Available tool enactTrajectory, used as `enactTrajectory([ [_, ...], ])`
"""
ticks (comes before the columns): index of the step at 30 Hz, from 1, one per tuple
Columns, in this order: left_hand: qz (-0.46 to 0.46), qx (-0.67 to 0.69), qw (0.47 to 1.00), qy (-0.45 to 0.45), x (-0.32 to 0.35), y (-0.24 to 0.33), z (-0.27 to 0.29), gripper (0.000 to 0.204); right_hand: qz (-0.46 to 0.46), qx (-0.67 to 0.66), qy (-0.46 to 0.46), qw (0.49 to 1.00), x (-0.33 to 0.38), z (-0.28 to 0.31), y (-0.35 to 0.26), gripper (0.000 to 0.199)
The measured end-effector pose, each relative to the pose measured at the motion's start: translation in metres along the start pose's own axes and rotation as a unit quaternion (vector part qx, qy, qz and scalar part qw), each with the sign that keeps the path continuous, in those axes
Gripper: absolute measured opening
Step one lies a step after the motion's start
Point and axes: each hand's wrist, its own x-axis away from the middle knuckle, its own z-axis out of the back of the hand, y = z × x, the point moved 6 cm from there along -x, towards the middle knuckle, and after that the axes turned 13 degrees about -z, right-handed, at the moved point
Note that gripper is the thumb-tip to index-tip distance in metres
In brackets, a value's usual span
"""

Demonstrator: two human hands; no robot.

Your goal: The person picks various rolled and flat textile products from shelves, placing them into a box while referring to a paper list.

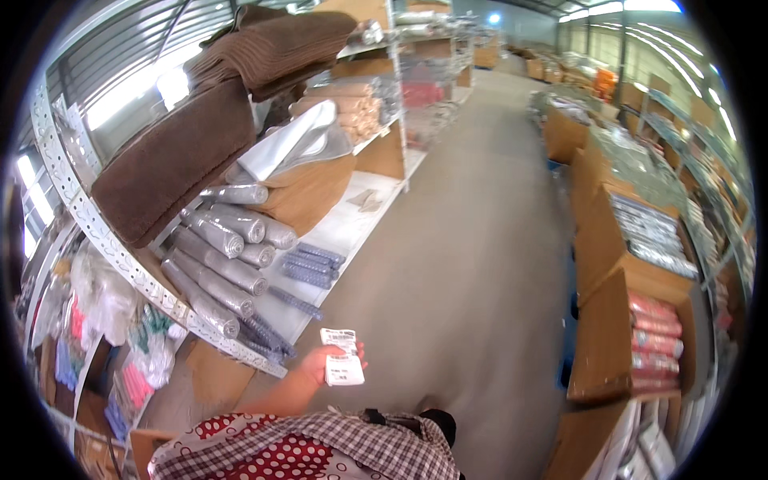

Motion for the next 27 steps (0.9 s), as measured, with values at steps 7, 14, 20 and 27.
enactTrajectory([
  [7, -0.159, 0.019, 0.987, -0.012, -0.114, 0.109, -0.032, 0.052, 0.195, -0.192, -0.08, 0.959, -0.108, -0.076, -0.432, 0.014],
  [14, -0.301, 0.062, 0.949, 0.063, -0.213, 0.232, -0.004, 0.055, 0.243, -0.088, -0.253, 0.932, -0.035, -0.286, -0.654, 0.02],
  [20, -0.354, 0.041, 0.932, 0.066, -0.327, 0.375, 0.022, 0.052, 0.136, 0.184, -0.239, 0.944, -0.066, -0.402, -0.668, 0.032],
  [27, -0.447, 0.067, 0.855, 0.253, -0.406, 0.499, 0.053, 0.039, 0.413, 0.368, -0.096, 0.828, -0.035, -0.543, -0.839, 0.033],
])
